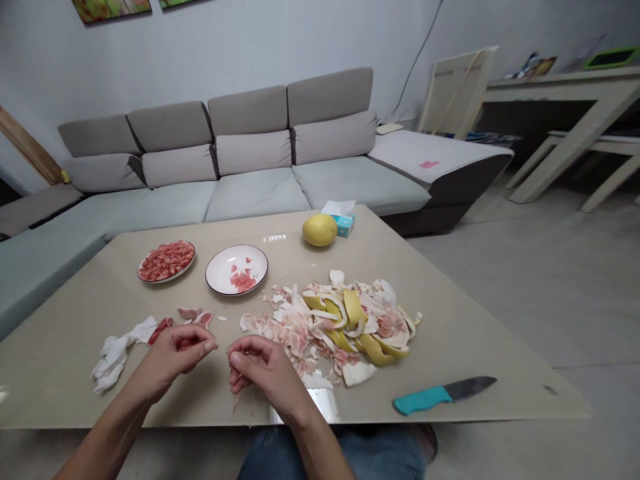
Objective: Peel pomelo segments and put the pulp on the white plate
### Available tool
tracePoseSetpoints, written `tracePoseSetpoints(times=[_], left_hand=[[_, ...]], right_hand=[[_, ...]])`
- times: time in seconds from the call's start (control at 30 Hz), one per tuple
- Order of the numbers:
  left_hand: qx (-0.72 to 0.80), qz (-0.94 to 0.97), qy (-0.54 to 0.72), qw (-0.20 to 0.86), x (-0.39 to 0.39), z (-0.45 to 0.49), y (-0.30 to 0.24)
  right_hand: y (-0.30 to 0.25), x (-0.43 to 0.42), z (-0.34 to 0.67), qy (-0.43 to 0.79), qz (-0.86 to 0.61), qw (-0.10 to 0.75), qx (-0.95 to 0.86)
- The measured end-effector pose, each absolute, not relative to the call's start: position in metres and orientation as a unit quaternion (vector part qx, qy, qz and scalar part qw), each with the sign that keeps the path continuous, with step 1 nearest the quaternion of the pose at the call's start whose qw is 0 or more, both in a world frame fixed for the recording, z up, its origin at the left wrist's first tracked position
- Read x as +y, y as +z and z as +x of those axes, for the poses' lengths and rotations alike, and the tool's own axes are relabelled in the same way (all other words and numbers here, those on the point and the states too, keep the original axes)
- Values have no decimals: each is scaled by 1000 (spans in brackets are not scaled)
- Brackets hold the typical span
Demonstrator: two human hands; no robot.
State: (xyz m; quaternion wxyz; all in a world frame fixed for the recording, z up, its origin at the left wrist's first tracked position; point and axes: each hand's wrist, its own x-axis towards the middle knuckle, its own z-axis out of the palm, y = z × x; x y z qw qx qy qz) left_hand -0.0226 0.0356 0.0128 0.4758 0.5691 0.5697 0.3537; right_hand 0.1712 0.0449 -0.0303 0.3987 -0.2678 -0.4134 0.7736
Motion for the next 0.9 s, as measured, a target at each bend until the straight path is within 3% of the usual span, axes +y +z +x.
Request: tracePoseSetpoints(times=[0.13, 0.5, 0.67, 0.8, 0.9], left_hand=[[569, 643, 305, 412, 37, -15, 0], [553, 648, 327, 408, 42, -14, -56], [535, 544, 398, 510, 34, -8, -65], [463, 300, 489, 676, 29, 1, -71], [381, 147, 548, 730, 29, 1, -72]], right_hand=[[-32, 48, 171, 799, -258, 443, -315], [-43, 79, 168, 813, -295, 471, -175], [-32, 139, 157, 749, -365, 476, -281], [-23, 201, 130, 690, -421, 479, -342], [-23, 233, 110, 651, -460, 475, -373]])
